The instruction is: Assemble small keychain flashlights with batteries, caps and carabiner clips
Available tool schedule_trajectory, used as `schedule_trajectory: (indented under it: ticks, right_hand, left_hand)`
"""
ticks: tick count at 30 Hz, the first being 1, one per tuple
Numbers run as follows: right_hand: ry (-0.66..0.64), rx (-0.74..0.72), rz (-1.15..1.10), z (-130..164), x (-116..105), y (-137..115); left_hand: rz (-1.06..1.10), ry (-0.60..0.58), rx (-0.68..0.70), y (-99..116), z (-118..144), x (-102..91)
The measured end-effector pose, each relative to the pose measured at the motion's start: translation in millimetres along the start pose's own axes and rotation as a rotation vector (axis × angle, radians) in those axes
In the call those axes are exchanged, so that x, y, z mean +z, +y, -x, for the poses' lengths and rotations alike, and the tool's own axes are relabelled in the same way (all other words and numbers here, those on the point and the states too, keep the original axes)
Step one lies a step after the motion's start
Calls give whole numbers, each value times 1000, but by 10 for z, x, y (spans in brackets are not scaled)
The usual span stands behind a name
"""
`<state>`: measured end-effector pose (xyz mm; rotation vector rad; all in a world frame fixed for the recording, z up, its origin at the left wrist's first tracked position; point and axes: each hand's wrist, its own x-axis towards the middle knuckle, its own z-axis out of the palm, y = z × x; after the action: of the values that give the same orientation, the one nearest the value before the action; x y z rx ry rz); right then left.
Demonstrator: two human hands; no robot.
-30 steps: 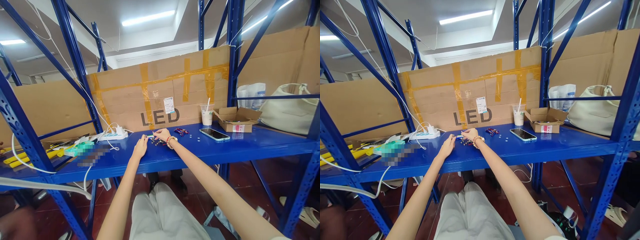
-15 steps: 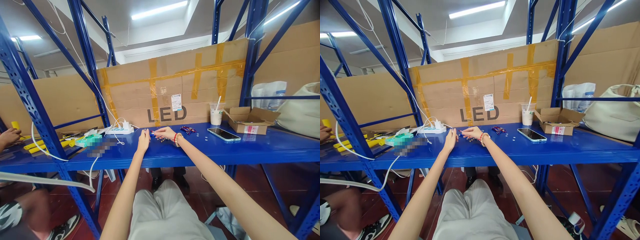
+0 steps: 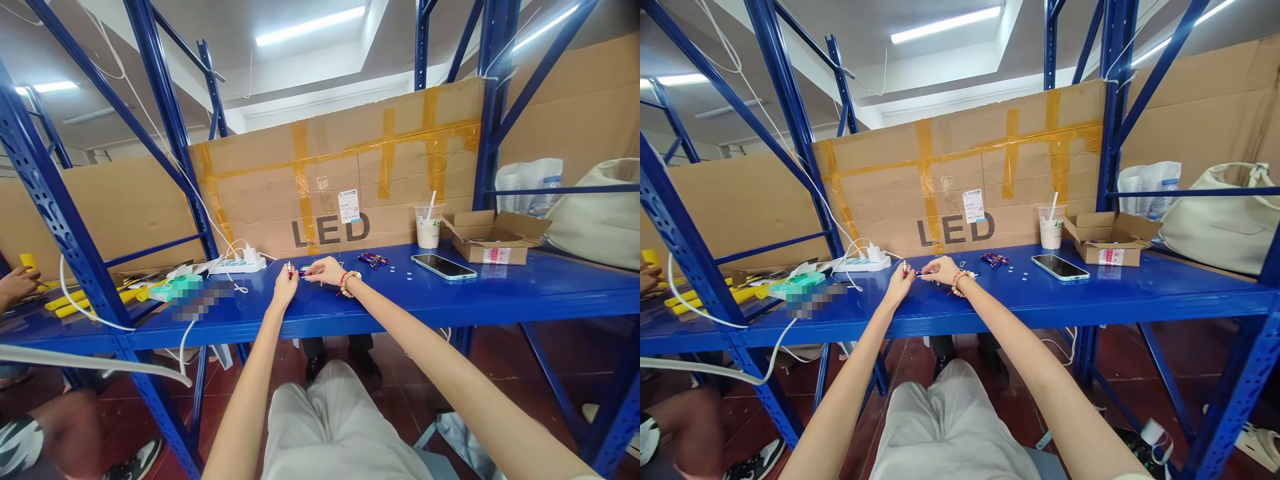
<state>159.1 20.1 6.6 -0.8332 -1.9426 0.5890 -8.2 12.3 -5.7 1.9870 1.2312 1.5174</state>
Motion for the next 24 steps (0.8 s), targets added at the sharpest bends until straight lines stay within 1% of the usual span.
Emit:
schedule_trajectory:
  ticks: [3,8,10,13,16,20,24]
  right_hand:
    - [-2,-33,106,-14,22,-42]
    - [-27,11,225,0,32,-126]
    - [-73,-25,384,24,37,-168]
    - [-145,-127,701,62,59,-241]
    - [-191,-160,861,84,86,-297]
    - [-241,-177,931,89,104,-312]
    - [-263,-185,888,74,103,-298]
  left_hand:
    - [-52,16,5,28,8,-16]
    - [-166,4,27,80,40,-36]
    - [-209,-9,45,88,51,-39]
    - [-246,-34,76,80,54,-39]
    - [-255,-37,97,58,46,-39]
    - [-230,-30,104,29,34,-39]
    - [-174,-46,106,5,27,-37]
